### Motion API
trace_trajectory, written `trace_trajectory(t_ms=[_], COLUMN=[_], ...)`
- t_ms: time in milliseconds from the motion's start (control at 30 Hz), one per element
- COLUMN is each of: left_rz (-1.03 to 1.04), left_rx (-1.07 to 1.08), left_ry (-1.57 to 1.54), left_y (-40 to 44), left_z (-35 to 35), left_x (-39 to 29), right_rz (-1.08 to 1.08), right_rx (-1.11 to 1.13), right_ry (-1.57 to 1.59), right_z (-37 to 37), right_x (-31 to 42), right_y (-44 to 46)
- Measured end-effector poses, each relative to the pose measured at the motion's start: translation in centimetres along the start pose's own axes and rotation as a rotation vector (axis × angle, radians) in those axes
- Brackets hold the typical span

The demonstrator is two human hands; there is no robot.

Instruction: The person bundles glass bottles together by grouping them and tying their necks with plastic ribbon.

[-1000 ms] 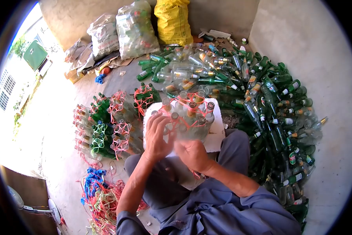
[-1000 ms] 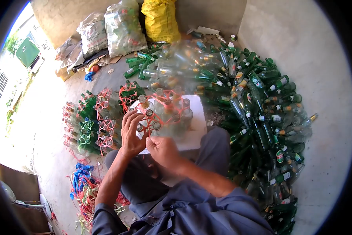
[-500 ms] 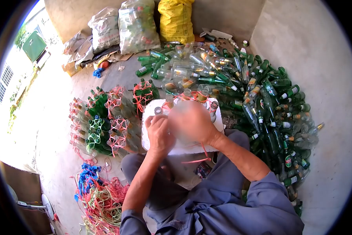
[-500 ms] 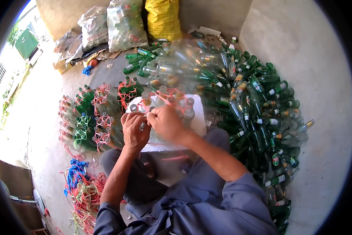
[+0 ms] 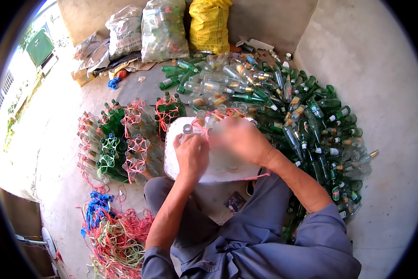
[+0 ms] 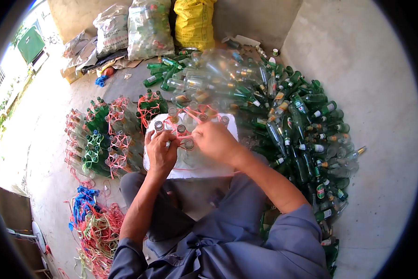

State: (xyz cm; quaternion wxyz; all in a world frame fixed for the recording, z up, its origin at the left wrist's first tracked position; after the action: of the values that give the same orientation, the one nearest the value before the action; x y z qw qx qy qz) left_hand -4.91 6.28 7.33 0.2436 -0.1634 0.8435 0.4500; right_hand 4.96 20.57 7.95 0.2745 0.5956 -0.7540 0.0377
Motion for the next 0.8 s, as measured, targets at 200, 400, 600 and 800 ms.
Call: trace_trajectory(t_ms=[200, 400, 600, 800], left_rz=[-0.039, -0.104, -0.137, -0.154], left_rx=[-0.013, -0.006, -0.025, -0.008], left_ry=[-0.038, -0.057, -0.102, -0.129], left_y=[-0.3, -0.6, -0.5, -0.6], left_z=[0.5, 0.6, 0.2, 0.3], left_x=[0.7, 1.2, 1.0, 1.3], right_rz=[-0.103, -0.241, -0.150, -0.211], right_rx=[0.004, 0.188, 0.299, 0.062], right_ry=[-0.215, -0.506, -0.555, -0.245], right_z=[-0.8, -0.1, 0.9, 1.1], right_x=[1.1, 2.6, 3.4, 2.1], right_y=[1.2, 3.1, 4.3, 4.7])
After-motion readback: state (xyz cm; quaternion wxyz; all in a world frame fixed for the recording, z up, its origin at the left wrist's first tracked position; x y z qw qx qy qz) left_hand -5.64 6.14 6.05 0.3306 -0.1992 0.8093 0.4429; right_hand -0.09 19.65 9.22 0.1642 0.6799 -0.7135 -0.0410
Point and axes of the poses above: each hand's wrist, its own y-axis towards the middle knuckle, its own z-axis out of the palm, x = y × z, the point moved 8 cm from there along y, towards the middle knuckle, and after that the axes turned 1 degree about -y, right-handed, at the moved point
